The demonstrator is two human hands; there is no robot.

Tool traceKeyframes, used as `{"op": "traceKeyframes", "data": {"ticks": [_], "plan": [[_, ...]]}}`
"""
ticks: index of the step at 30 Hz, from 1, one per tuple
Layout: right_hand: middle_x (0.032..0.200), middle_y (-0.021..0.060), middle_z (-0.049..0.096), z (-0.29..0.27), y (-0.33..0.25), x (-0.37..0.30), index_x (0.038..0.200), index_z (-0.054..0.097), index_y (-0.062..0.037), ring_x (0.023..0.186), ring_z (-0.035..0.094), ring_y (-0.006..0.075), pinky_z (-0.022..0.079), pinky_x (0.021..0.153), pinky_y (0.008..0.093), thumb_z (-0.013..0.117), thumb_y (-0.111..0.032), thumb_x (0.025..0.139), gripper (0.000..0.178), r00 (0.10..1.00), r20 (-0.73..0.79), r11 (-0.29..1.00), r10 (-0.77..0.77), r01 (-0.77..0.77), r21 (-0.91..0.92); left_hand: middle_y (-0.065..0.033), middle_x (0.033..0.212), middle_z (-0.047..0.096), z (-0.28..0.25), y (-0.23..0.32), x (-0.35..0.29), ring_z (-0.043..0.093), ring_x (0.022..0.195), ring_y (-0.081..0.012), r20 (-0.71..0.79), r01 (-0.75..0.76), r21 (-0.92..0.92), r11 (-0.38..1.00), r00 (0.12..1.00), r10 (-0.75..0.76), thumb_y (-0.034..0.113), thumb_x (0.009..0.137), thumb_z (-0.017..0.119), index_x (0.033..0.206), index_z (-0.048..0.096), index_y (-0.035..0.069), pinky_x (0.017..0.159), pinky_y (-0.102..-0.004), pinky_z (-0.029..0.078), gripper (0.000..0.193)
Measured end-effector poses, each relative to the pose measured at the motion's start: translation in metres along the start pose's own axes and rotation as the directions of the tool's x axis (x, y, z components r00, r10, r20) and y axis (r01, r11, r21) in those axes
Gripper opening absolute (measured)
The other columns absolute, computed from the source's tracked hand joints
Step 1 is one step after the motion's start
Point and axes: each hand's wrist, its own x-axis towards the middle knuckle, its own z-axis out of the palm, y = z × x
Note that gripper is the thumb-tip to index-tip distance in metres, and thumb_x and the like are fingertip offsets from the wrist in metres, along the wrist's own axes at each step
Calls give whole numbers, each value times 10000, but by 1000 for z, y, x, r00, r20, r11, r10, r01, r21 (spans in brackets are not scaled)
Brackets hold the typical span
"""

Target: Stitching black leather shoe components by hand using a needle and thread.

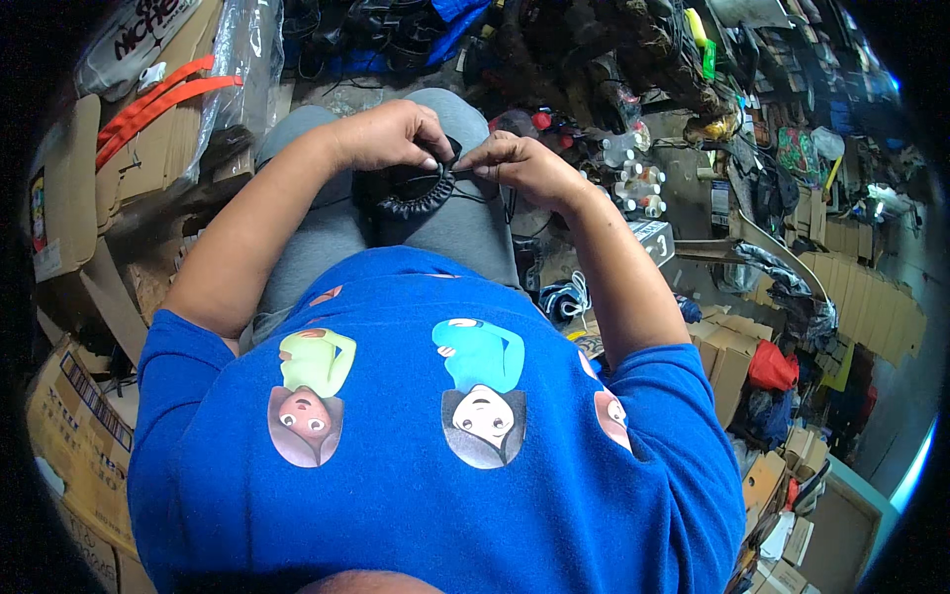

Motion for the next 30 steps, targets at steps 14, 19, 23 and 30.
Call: {"op": "traceKeyframes", "data": {"ticks": [14,19,23,30], "plan": [[824,18,585,28,-22,5,951,701,-83,824,572,123,456,740,262,703,-88,782,168,972,-200,972,-124,78,-223,-80,892,594,7,-9,-27,588,868,-184,-242,-25,144,989,968,59,3,717,627,1022,670,73,796,-304,469,315],[781,34,516,28,-24,-7,972,703,-103,759,532,136,442,699,279,665,-69,805,175,974,-189,980,-128,95,-174,-126,999,528,20,17,-74,585,848,-199,-475,132,53,990,875,-91,-130,698,405,1036,657,72,772,-288,465,467],[751,70,474,44,-22,-16,1010,697,-161,715,505,210,433,674,311,659,-45,778,262,934,-285,911,-217,89,-404,-90,797,559,47,24,-91,570,743,-213,-586,170,176,970,810,-36,-67,726,563,944,694,89,698,-307,466,298],[810,69,502,29,-12,-12,1065,692,-183,802,514,207,424,779,299,604,-30,785,331,982,-168,985,-84,57,-162,-37,725,556,50,19,-80,515,794,-225,-658,266,432,862,747,100,63,706,685,864,717,129,723,-315,396,174]]}}
